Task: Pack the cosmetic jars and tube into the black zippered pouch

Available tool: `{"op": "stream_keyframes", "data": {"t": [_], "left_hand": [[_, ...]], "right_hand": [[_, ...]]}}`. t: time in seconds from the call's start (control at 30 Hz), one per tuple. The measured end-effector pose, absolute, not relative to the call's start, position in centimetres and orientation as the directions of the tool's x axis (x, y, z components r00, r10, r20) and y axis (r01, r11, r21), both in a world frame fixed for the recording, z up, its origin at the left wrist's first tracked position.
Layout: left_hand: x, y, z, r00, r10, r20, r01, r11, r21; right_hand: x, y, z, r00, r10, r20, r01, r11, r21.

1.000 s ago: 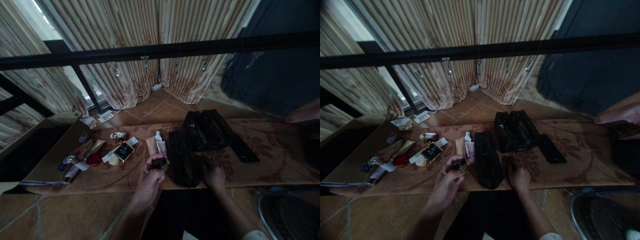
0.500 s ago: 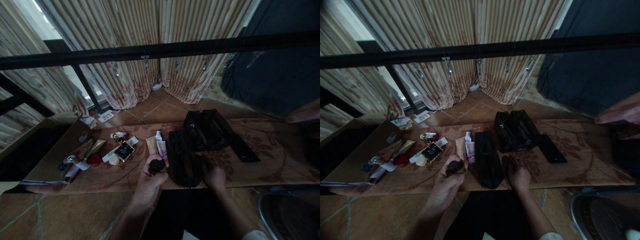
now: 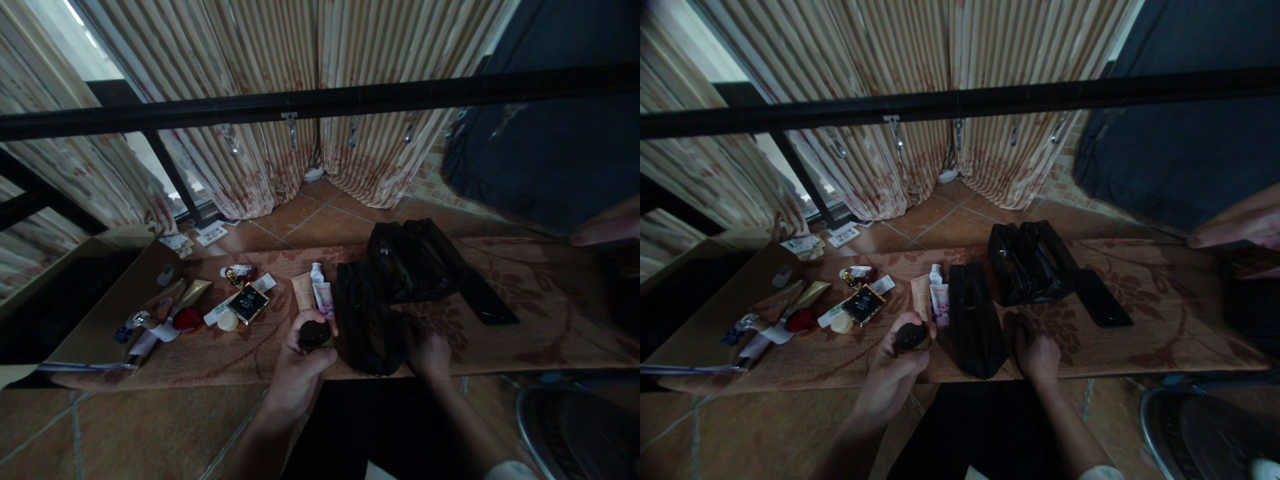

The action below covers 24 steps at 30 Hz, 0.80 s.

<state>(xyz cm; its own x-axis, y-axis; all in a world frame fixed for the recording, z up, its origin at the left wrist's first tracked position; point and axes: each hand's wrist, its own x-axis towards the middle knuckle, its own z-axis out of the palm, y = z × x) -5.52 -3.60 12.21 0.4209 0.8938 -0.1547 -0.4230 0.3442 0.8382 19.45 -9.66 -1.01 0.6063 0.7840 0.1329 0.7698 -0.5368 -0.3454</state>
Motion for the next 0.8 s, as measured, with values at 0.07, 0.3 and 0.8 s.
{"op": "stream_keyframes", "data": {"t": [0.07,0.3,0.8], "left_hand": [[-5.5,-3.6,12.3,0.417,0.895,-0.157,-0.416,0.342,0.842],[-5.3,-3.4,12.0,0.359,0.903,-0.237,-0.404,0.379,0.833],[-5.1,-3.4,10.2,0.335,0.902,-0.273,-0.317,0.381,0.868]], "right_hand": [[19.4,-9.7,-1.0,0.606,0.784,0.132,0.768,-0.535,-0.352],[19.3,-9.6,-0.7,0.600,0.784,0.158,0.774,-0.519,-0.362],[19.4,-9.6,-0.9,0.604,0.783,0.147,0.771,-0.527,-0.359]]}}
